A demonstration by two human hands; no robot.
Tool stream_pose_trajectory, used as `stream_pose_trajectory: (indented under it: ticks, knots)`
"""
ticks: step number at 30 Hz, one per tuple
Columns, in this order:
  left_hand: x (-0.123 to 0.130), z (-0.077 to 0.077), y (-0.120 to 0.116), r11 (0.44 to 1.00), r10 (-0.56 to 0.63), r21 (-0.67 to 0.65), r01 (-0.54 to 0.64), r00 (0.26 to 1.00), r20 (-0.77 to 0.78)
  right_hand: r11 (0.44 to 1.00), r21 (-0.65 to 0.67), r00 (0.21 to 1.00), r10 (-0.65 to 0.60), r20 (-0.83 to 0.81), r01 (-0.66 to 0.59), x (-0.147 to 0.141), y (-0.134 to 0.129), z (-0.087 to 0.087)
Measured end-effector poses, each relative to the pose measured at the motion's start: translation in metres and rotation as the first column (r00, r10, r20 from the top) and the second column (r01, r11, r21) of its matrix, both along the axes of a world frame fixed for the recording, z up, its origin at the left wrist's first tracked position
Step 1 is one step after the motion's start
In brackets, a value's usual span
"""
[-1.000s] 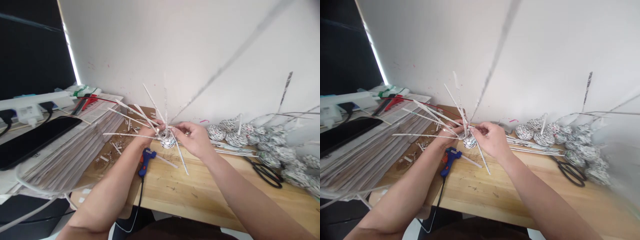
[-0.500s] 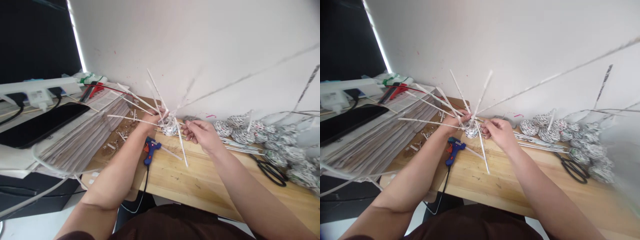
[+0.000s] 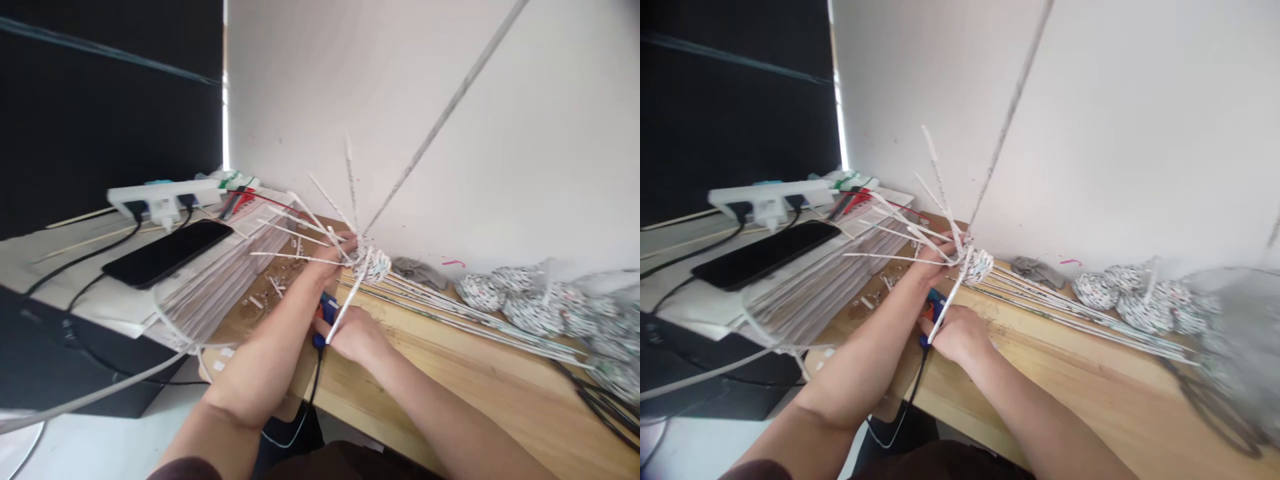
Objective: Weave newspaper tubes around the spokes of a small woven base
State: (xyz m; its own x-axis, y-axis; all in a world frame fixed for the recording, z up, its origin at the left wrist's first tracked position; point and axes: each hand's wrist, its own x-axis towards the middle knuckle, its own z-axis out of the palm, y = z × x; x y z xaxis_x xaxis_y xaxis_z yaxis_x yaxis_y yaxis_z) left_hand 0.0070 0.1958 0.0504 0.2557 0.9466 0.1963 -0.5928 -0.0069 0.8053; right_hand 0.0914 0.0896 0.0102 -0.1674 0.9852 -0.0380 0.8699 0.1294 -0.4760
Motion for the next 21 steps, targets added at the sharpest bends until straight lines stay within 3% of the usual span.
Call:
stream_pose_trajectory:
  ticks: [4,7,9,11,13,16,19,21]
  knots:
    - [0.002,0.001,0.001,1.000,-0.014,0.029,0.013,0.999,0.033,0.998,0.012,0.997,-0.055,-0.047,0.055,0.003,0.002,-0.008]
    - [0.002,0.002,-0.001,0.999,-0.014,0.042,0.012,0.999,0.031,0.970,-0.177,0.950,-0.207,-0.234,0.168,0.006,0.003,-0.014]
    - [0.002,0.003,-0.003,0.998,-0.018,0.053,0.015,0.999,0.043,0.899,-0.392,0.824,-0.369,-0.431,0.198,0.008,0.003,-0.014]
    - [0.000,0.005,-0.005,0.997,-0.037,0.069,0.034,0.998,0.056,0.812,-0.569,0.654,-0.501,-0.567,0.128,0.012,0.003,-0.013]
    - [-0.001,0.006,-0.006,0.996,-0.052,0.083,0.046,0.996,0.077,0.774,-0.633,0.495,-0.557,-0.667,0.018,0.018,0.000,-0.013]
    - [-0.004,0.006,-0.006,0.994,-0.082,0.082,0.075,0.993,0.084,0.844,-0.537,0.342,-0.507,-0.791,0.008,0.034,-0.009,-0.010]
    - [-0.006,0.005,-0.005,0.993,-0.108,0.052,0.104,0.991,0.079,0.929,-0.346,0.293,-0.370,-0.882,0.134,0.053,-0.019,-0.001]
    - [-0.007,0.004,-0.004,0.992,-0.127,0.027,0.125,0.990,0.060,0.939,-0.237,0.258,-0.299,-0.919,0.248,0.065,-0.024,0.007]
